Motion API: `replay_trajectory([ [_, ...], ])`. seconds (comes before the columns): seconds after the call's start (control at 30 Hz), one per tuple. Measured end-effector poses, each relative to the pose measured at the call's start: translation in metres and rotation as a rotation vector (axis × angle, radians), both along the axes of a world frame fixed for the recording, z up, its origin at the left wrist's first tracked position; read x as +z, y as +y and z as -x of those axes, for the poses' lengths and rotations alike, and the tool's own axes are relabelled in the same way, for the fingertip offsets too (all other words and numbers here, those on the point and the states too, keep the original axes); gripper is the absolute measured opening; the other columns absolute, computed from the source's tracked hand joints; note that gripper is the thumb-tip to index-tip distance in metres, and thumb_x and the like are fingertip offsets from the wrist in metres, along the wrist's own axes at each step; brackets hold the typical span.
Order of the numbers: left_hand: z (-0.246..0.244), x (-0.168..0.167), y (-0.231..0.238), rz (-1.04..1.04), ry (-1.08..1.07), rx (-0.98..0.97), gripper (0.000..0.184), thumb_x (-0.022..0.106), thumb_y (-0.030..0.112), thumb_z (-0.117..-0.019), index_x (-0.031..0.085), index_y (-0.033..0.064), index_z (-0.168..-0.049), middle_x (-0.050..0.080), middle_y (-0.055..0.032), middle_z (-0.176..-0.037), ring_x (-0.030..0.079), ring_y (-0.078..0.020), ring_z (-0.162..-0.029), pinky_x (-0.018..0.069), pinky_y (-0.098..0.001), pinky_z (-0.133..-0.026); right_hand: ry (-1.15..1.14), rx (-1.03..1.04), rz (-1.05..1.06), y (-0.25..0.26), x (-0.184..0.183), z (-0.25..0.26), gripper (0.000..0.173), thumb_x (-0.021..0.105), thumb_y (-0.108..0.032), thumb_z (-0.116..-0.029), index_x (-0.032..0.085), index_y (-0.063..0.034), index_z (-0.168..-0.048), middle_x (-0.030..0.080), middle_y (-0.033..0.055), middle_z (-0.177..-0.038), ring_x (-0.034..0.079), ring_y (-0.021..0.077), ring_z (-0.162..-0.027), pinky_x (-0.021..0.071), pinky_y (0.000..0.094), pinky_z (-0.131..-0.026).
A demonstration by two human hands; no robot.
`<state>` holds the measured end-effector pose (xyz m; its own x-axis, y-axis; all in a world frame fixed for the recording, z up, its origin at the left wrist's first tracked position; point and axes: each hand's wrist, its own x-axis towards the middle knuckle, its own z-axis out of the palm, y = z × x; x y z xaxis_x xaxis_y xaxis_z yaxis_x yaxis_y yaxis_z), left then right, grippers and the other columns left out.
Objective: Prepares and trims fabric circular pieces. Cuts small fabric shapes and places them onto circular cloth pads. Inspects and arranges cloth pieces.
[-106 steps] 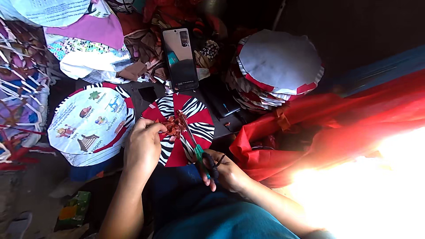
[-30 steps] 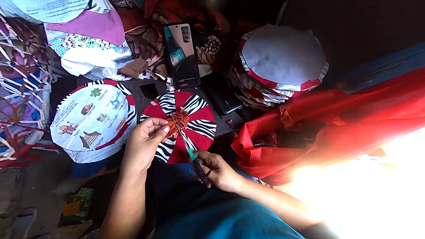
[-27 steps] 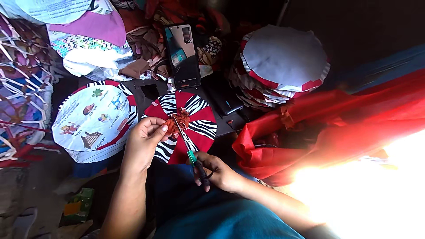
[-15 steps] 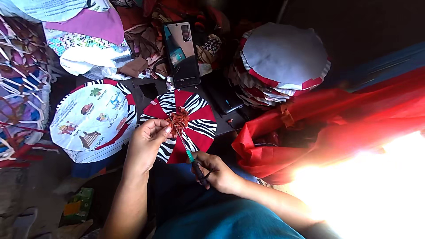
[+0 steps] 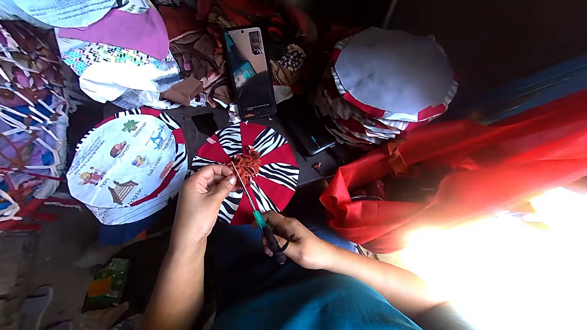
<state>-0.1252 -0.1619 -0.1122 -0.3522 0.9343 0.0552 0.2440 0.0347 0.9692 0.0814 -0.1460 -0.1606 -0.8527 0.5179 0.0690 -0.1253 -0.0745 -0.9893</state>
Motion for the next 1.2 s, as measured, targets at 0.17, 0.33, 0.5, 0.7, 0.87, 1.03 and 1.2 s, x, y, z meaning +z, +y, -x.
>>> replay_trajectory([
  [0.17, -0.001, 0.000, 0.001, 0.022, 0.011, 0.011, 0.014, 0.064, -0.006, -0.0913, 0.065, 0.0047, -0.100, 0.068, 0.0054, -0.081, 0.067, -0.0005, -0.072, 0.0578, -0.0178, -0.070, -0.014, -0.093, -0.040, -0.004, -0.003, 0.002, 0.027, 0.046, -0.014, -0.1033, 0.057, 0.0055, -0.118, 0.055, -0.0034, -0.076, 0.054, -0.0021, -0.061, 0.0466, 0.0143, -0.055],
  [0.33, 0.004, 0.001, 0.002, 0.048, 0.154, 0.066, 0.010, 0.067, 0.000, -0.0936, 0.065, 0.0034, -0.102, 0.067, 0.0026, -0.084, 0.065, 0.0007, -0.072, 0.0556, -0.0169, -0.069, -0.013, -0.065, 0.070, -0.002, 0.001, 0.001, 0.023, 0.047, -0.011, -0.1024, 0.055, 0.0028, -0.119, 0.056, -0.0063, -0.076, 0.058, -0.0022, -0.061, 0.0500, 0.0149, -0.054],
  [0.5, 0.011, 0.009, 0.010, 0.111, 0.503, 0.094, 0.019, 0.064, 0.011, -0.1004, 0.072, 0.0052, -0.116, 0.072, -0.0097, -0.110, 0.069, -0.0131, -0.090, 0.0562, -0.0338, -0.081, -0.017, 0.111, 0.091, 0.003, 0.006, -0.014, 0.053, 0.038, -0.045, -0.1050, 0.041, -0.0002, -0.133, 0.056, -0.0051, -0.095, 0.059, -0.0017, -0.076, 0.0506, 0.0148, -0.059],
  [0.7, -0.002, 0.012, 0.012, -0.019, 0.658, 0.079, 0.021, 0.059, 0.014, -0.1026, 0.072, 0.0064, -0.117, 0.067, -0.0132, -0.115, 0.065, -0.0166, -0.088, 0.0534, -0.0335, -0.075, -0.135, -0.208, -0.423, 0.003, 0.037, -0.076, 0.059, 0.046, -0.041, -0.1027, 0.047, 0.0074, -0.136, 0.064, 0.0047, -0.098, 0.060, -0.0003, -0.085, 0.0520, 0.0177, -0.074],
  [0.87, -0.046, 0.013, 0.020, -0.224, 0.635, -0.185, 0.024, 0.055, 0.017, -0.1026, 0.074, 0.0046, -0.109, 0.070, -0.0087, -0.105, 0.066, -0.0086, -0.090, 0.0548, -0.0247, -0.079, -0.428, -0.710, -1.013, 0.009, 0.048, -0.151, 0.069, 0.029, -0.054, -0.1066, 0.052, 0.0072, -0.129, 0.069, 0.0132, -0.105, 0.064, 0.0098, -0.104, 0.0506, 0.0273, -0.095],
  [1.03, -0.124, 0.009, 0.038, -0.386, 0.674, -0.559, 0.023, 0.054, 0.011, -0.0987, 0.076, 0.0059, -0.104, 0.073, -0.0098, -0.104, 0.070, -0.0216, -0.101, 0.0566, -0.0385, -0.089, -0.849, -0.778, -1.172, 0.004, 0.048, -0.188, 0.073, 0.025, -0.054, -0.1027, 0.057, 0.0089, -0.122, 0.071, 0.0171, -0.093, 0.069, 0.0238, -0.090, 0.0526, 0.0424, -0.086],
  [1.2, -0.193, -0.004, 0.062, -0.534, 0.629, -0.824, 0.021, 0.057, 0.000, -0.0958, 0.075, 0.0022, -0.105, 0.074, -0.0122, -0.105, 0.071, -0.0253, -0.103, 0.0562, -0.0381, -0.094, -0.827, -0.883, -1.098, -0.017, 0.043, -0.222, 0.078, 0.025, -0.056, -0.1020, 0.053, 0.0120, -0.125, 0.069, 0.0148, -0.083, 0.067, 0.0200, -0.069, 0.0521, 0.0392, -0.060],
])
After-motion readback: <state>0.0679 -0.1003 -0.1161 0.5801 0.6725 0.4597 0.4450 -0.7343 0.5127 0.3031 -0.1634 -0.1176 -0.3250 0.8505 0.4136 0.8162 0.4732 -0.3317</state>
